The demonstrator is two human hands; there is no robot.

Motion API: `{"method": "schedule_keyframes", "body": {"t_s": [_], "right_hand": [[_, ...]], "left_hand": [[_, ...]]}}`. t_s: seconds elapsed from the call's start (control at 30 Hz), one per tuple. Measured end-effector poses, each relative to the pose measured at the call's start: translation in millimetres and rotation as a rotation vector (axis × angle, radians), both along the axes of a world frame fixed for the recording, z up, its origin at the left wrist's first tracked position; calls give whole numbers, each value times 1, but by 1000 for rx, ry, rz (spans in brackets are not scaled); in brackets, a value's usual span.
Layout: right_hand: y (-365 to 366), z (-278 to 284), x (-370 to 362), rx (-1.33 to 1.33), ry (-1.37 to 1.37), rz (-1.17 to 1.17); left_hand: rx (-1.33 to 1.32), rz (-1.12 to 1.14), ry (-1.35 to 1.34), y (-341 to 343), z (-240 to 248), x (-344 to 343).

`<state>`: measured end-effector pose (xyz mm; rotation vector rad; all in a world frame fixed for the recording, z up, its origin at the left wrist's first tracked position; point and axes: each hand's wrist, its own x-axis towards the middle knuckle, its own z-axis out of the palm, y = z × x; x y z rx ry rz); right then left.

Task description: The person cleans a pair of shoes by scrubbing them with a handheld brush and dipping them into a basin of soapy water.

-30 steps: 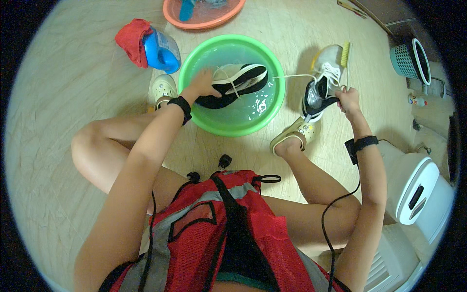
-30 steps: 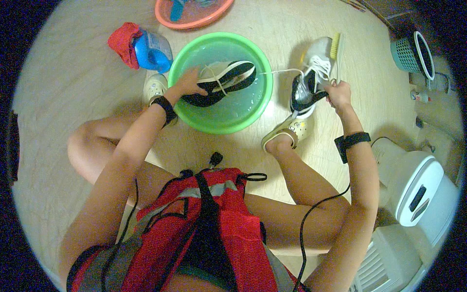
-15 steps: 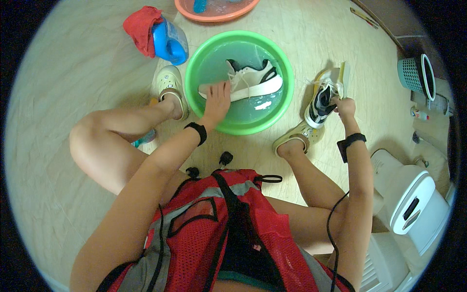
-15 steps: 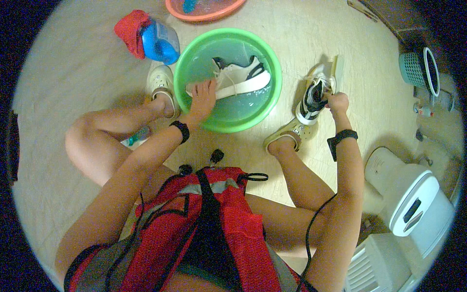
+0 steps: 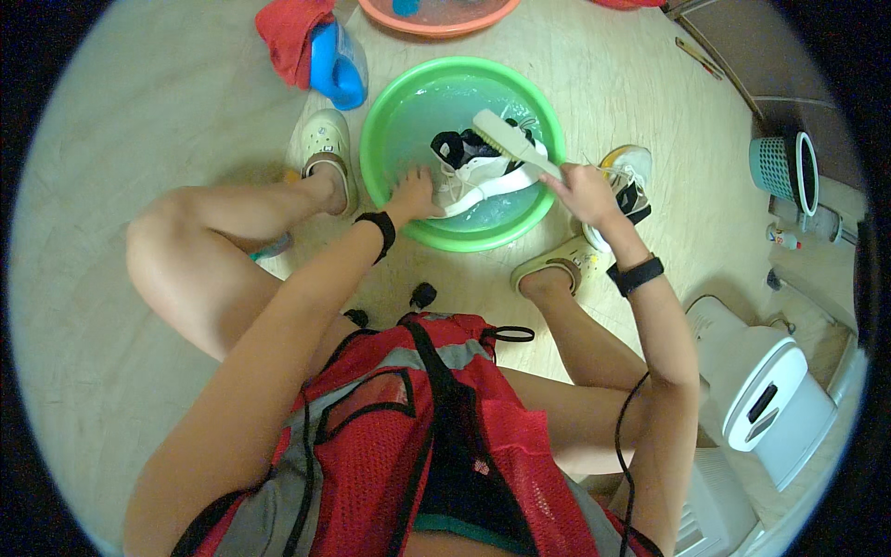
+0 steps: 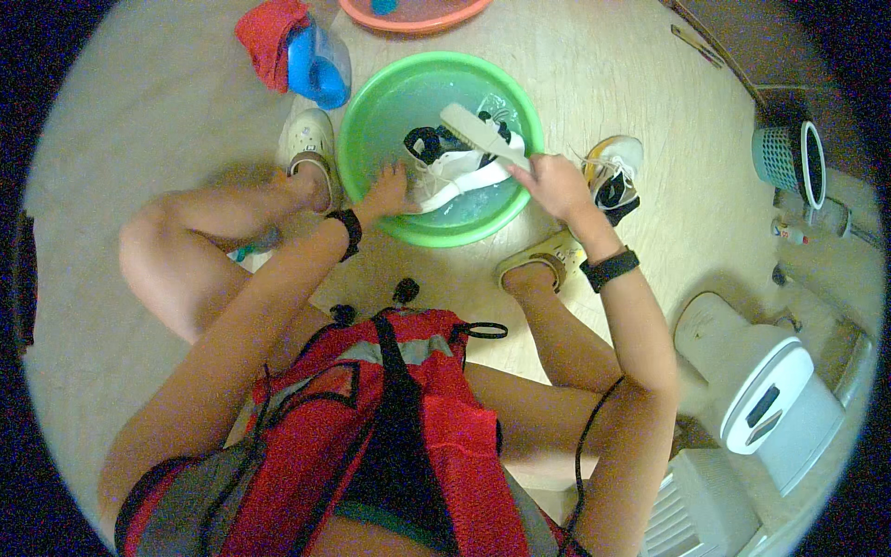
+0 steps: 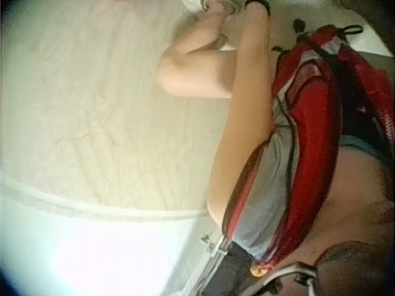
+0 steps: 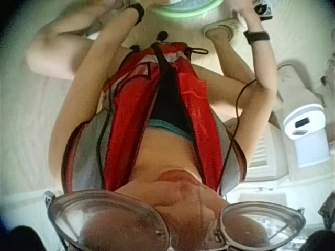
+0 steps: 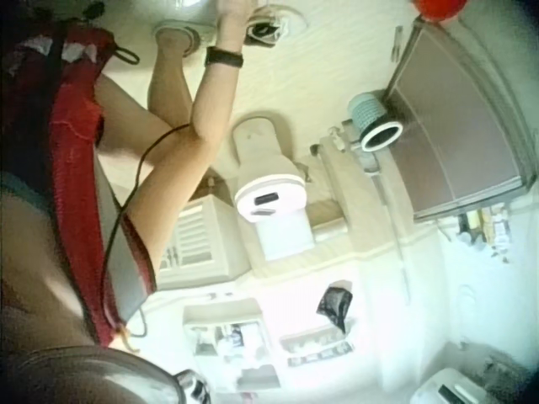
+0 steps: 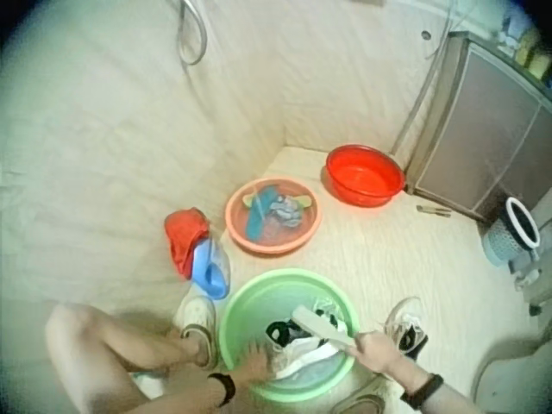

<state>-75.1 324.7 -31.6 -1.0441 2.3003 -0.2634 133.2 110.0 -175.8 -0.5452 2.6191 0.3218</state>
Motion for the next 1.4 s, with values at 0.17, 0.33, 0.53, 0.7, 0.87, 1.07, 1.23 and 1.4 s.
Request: {"method": "schedule_keyframes", "body": {"t_s": [0.17,0.33,0.53,0.7,0.87,1.07,1.23,1.4], "right_hand": [[-7,13,7,317,215,154],[-31,39,19,439,268,332],[-58,24,36,479,159,399],[-86,-19,49,378,212,400],[-89,-31,62,205,153,301],[-67,-15,60,159,82,179],[-56,8,55,290,27,217],[-65,-23,81,124,83,214]], "left_hand": [[345,18,-157,-20,-32,-17],[159,-85,-162,-24,-19,-23],[-94,-77,207,-41,-3,-29],[-254,-151,384,-60,-5,-39],[371,388,574,-42,27,-61],[316,503,464,-54,25,-64],[305,692,280,-64,30,-35],[17,421,520,-38,28,-12]]}}
